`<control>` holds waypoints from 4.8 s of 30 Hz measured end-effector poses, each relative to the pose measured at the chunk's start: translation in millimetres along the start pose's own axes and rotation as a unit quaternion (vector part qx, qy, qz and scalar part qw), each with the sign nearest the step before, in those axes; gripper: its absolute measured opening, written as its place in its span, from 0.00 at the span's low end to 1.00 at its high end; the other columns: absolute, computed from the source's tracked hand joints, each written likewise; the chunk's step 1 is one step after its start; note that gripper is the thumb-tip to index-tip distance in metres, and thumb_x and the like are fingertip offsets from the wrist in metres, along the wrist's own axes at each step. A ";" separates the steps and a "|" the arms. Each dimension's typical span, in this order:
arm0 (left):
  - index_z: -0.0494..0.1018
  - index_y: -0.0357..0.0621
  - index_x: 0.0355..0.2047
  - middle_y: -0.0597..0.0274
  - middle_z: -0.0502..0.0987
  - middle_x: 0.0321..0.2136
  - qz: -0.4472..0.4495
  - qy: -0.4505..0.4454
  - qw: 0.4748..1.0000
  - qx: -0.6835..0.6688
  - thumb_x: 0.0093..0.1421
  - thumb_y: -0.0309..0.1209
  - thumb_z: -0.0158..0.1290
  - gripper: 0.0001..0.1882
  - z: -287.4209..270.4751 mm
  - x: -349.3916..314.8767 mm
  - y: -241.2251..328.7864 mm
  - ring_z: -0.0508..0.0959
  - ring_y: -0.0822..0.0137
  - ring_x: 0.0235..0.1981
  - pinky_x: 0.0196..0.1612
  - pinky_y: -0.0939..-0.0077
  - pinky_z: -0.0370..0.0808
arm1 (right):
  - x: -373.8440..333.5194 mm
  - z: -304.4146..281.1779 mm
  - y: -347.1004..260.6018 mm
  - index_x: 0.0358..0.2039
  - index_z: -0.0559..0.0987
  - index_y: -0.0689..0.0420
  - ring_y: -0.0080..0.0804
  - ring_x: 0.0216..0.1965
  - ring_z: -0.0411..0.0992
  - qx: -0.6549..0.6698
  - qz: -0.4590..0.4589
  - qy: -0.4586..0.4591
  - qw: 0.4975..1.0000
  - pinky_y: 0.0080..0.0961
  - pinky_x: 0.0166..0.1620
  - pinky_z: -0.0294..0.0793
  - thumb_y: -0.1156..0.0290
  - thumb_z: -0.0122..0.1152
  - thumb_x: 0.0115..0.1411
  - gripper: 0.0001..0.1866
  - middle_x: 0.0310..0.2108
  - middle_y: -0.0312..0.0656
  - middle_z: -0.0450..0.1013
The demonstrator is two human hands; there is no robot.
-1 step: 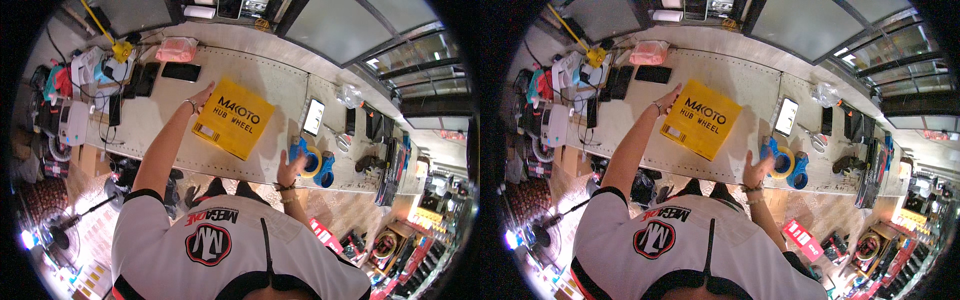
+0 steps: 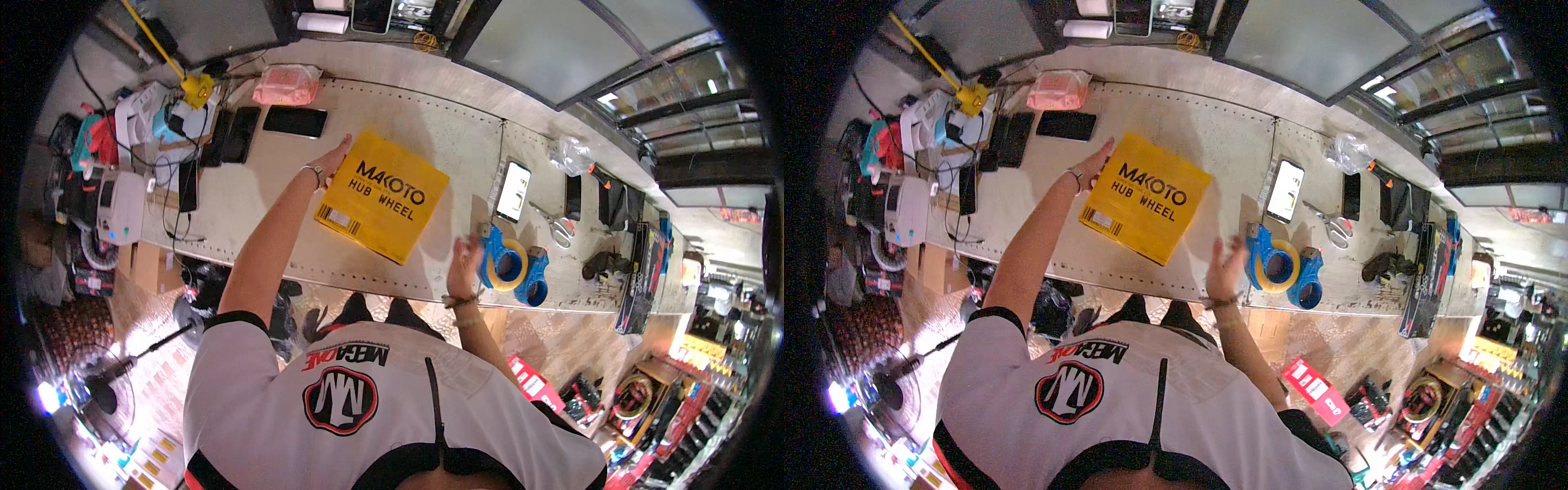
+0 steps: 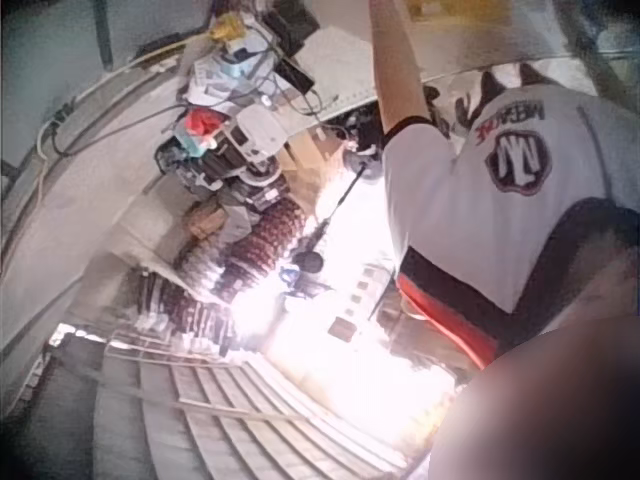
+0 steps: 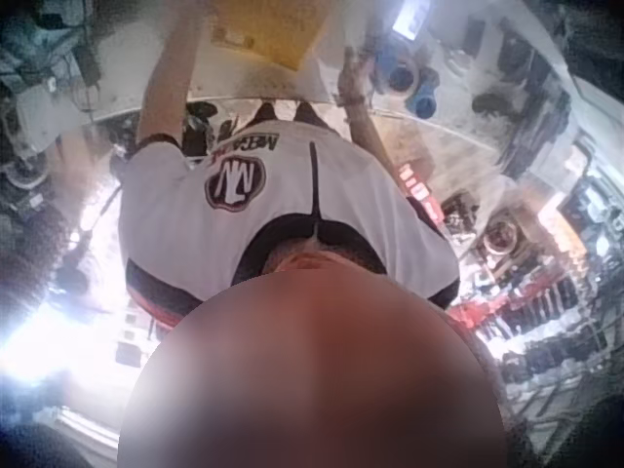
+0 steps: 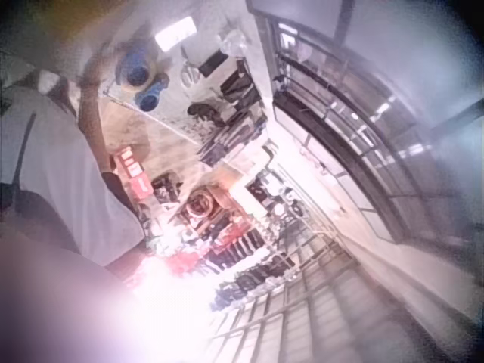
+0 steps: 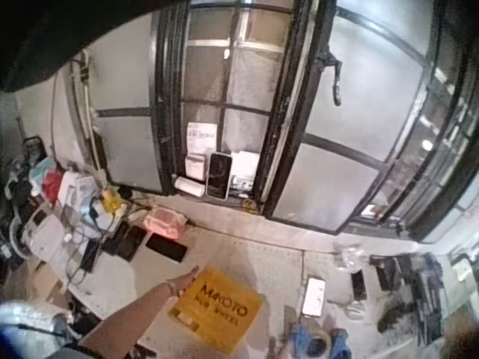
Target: The person places a bicycle hub wheel into a yellow cardboard box, adds foam padding, and closes the box. They then apply blue tape to seal the box and place it on a black foam mat.
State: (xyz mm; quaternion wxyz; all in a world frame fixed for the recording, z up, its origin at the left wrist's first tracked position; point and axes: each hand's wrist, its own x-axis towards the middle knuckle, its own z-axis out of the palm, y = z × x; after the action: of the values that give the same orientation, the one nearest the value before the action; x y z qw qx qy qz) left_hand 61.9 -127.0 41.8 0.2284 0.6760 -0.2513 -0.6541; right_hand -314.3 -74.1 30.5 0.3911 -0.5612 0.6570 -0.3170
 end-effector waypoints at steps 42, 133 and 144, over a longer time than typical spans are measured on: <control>0.67 0.45 0.50 0.63 0.74 0.43 0.130 -0.166 0.896 -0.392 0.62 0.38 0.51 0.18 217.9 -126.6 -11.6 0.73 0.65 0.45 0.52 0.66 0.71 | 11.8 -181.3 -113.4 0.36 0.71 0.64 0.52 0.30 0.75 -0.182 -0.130 -0.385 0.896 0.37 0.33 0.73 0.48 0.67 0.47 0.31 0.26 0.54 0.74; 0.65 0.39 0.54 0.57 0.74 0.48 0.032 -0.398 0.831 -0.387 0.64 0.47 0.45 0.27 154.3 -154.9 -18.7 0.75 0.64 0.49 0.54 0.62 0.71 | -43.4 -151.9 -226.3 0.42 0.73 0.63 0.53 0.28 0.75 -0.278 -0.116 -0.467 0.831 0.38 0.31 0.72 0.45 0.64 0.49 0.33 0.23 0.54 0.74; 0.74 0.37 0.42 0.64 0.78 0.31 0.130 0.034 0.937 -0.322 0.63 0.38 0.51 0.16 130.5 -155.8 -57.7 0.78 0.72 0.31 0.37 0.75 0.78 | 25.7 -93.8 -257.6 0.36 0.76 0.65 0.24 0.23 0.71 -0.227 -0.108 -0.616 0.747 0.23 0.28 0.70 0.49 0.64 0.52 0.28 0.22 0.41 0.74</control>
State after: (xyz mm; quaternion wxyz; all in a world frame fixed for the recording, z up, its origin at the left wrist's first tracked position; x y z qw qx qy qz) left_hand -69.0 19.4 119.6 0.5257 0.5496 -0.1050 -0.6408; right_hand -271.4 -145.2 293.1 0.5353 -0.7740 0.2606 0.2155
